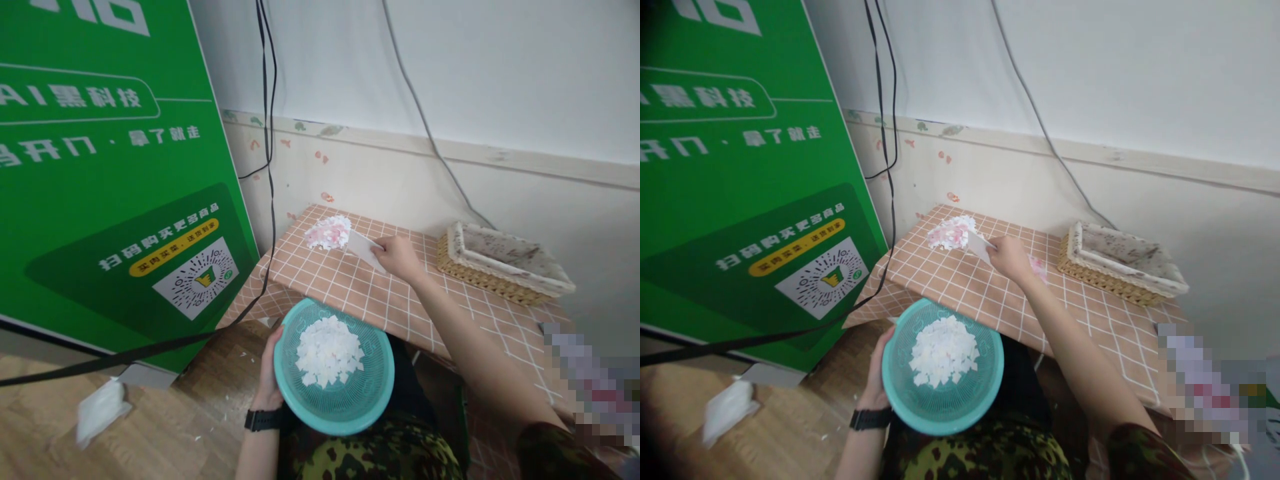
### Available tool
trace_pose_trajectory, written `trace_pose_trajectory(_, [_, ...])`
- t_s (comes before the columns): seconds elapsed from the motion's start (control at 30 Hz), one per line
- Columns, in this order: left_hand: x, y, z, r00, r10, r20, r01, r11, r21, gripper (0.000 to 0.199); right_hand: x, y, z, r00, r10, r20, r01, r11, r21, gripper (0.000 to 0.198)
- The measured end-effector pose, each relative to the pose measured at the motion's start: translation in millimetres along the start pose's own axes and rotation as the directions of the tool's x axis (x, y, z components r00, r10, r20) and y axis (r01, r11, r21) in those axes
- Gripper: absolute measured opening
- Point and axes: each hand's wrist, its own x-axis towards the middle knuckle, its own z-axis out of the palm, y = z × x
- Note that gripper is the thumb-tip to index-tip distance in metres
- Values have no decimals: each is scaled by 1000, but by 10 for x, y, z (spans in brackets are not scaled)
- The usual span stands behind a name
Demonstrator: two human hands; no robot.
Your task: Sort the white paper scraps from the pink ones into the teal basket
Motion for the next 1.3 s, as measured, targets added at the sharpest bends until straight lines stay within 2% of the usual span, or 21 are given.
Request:
trace_pose_trajectory(0.23, [21, -4, -19, 1000, 3, -7, -3, 1000, 16, 20, 31, -76, -49, 999, -38, 36, 36, 998, 61, 30])
trace_pose_trajectory(0.47, [-7, 3, 24, 1000, 10, -10, -10, 1000, -13, 18, 5, -89, -61, 1000, 28, 11, -28, 1000, 4, 31])
trace_pose_trajectory(0.9, [21, -6, -15, 999, 44, 14, -43, 999, -23, 16, -5, -98, -65, 997, 80, 6, -81, 991, 110, 31])
trace_pose_trajectory(1.03, [20, -11, -23, 999, 50, 19, -50, 998, -41, 17, 4, -85, -67, 990, 138, -34, -133, 984, 117, 28])
trace_pose_trajectory(1.3, [30, -4, -18, 999, 44, 28, -43, 999, -15, 16, 2, -142, -71, 991, 128, 50, -137, 958, 251, 27])
